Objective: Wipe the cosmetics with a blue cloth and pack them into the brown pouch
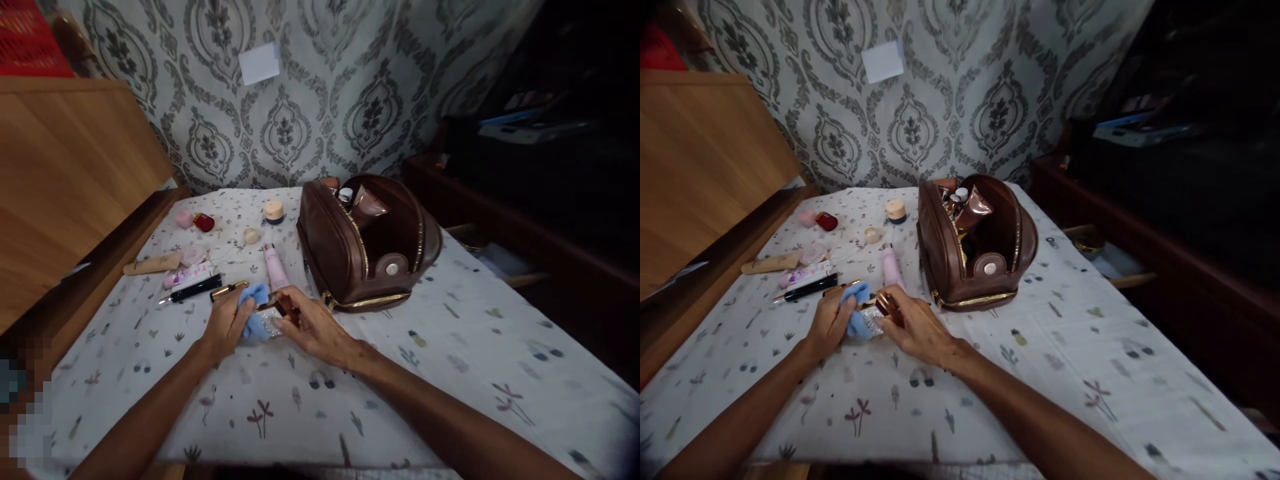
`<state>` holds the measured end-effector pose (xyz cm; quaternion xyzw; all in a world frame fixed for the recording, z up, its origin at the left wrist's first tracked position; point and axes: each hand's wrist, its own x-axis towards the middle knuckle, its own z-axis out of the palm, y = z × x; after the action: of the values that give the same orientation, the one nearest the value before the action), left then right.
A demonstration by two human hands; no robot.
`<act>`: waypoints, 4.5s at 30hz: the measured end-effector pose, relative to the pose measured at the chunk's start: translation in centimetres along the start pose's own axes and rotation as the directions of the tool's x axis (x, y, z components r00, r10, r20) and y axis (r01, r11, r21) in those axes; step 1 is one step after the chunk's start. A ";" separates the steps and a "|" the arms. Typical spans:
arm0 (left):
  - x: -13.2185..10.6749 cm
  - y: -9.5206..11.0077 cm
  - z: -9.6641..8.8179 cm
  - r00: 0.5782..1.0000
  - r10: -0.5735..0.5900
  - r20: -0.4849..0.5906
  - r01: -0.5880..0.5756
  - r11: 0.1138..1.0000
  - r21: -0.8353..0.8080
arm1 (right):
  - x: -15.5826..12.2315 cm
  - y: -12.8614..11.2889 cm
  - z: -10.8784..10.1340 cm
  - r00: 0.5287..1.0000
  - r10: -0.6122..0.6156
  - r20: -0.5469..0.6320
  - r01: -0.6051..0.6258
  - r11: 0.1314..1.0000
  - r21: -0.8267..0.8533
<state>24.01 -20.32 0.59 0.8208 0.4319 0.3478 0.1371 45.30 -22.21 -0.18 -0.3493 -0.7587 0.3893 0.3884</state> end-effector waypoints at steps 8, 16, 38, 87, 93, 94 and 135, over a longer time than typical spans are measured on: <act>0.0 -0.2 0.0 0.990 -0.143 0.002 0.140 0.971 -0.195 | 0.3 -0.4 0.2 0.998 -0.052 -0.032 0.053 0.998 0.025; 0.2 0.4 -0.6 0.940 -0.327 -0.100 0.284 0.909 -0.305 | 0.3 -0.3 -0.1 0.999 -0.023 -0.037 0.025 0.998 0.049; -0.8 -1.8 -0.7 0.969 0.246 0.037 -0.249 0.960 0.132 | 0.8 1.2 0.0 0.989 0.121 -0.085 -0.099 0.971 0.219; -1.2 -1.3 -0.6 0.936 0.338 -0.102 -0.341 0.940 -0.006 | 0.9 1.2 0.1 0.904 0.422 0.063 -0.306 0.537 0.786; -0.9 -0.4 -1.1 0.947 0.280 -0.159 -0.294 0.953 -0.068 | 1.0 0.7 -0.3 0.895 0.427 0.130 -0.373 0.556 0.742; -0.9 -0.3 -1.2 0.946 0.270 -0.182 -0.285 0.957 -0.060 | 1.0 0.6 -0.3 0.896 0.416 0.157 -0.384 0.547 0.743; -1.1 -0.4 0.0 0.907 0.421 0.018 -0.416 0.901 -0.122 | 0.7 1.5 1.9 0.909 0.416 0.025 -0.290 0.588 0.755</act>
<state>23.33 -20.98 -0.15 0.8926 0.2218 0.3752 0.1158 43.70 -21.56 -1.98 -0.3325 -0.4150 0.7054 0.4686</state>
